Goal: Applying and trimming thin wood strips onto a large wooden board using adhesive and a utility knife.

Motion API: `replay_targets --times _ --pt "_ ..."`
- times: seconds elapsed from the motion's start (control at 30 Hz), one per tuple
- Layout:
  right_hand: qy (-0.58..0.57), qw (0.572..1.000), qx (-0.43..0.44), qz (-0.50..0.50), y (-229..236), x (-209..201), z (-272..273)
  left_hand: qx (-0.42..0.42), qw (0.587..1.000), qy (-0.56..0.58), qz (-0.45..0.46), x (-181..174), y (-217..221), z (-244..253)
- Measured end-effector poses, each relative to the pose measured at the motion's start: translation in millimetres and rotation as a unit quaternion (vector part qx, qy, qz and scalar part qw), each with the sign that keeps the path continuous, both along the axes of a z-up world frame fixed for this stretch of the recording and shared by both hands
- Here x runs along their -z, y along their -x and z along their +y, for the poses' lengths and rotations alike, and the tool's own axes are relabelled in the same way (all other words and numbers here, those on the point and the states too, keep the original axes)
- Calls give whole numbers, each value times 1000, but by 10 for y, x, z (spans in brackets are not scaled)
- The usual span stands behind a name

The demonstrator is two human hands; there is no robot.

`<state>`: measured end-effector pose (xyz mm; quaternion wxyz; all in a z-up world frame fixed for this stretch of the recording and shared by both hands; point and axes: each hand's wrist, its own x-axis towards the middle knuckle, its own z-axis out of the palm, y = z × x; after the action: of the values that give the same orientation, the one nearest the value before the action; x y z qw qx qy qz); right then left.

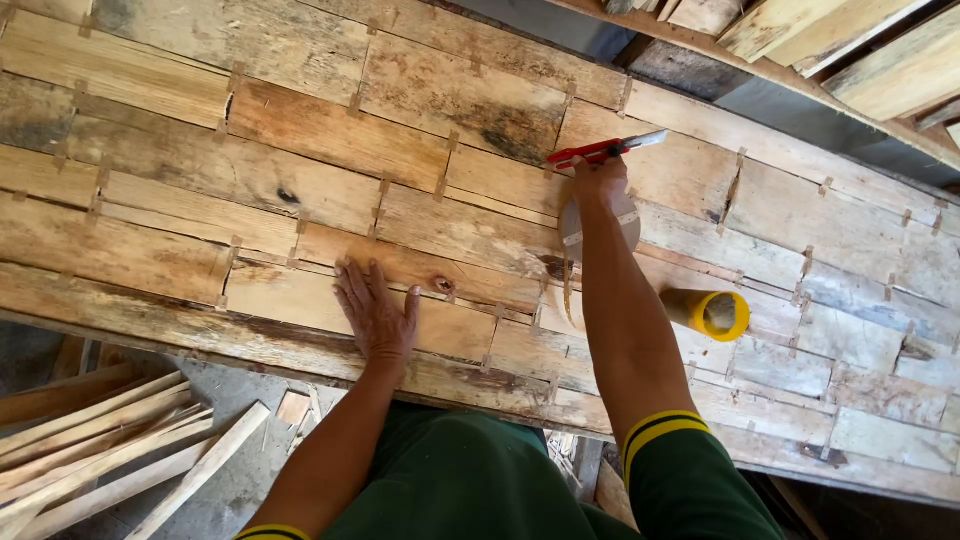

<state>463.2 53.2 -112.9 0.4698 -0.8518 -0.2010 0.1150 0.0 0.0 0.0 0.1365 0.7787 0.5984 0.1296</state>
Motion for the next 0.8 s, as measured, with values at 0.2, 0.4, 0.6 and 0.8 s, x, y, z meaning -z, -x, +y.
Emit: replay_targets --times 0.2,0.4,0.6,0.8 --pt "113 993 -19 -20 266 -539 -62 -3 999 31 18 -33 6 26" --pt "188 982 1 8 361 -738 -86 8 999 30 35 -14 14 -2" --pt "199 979 -39 13 358 -780 -120 1 999 44 30 -49 -21 51" --pt "130 991 -8 36 351 -751 -115 0 997 59 43 -33 -39 65"
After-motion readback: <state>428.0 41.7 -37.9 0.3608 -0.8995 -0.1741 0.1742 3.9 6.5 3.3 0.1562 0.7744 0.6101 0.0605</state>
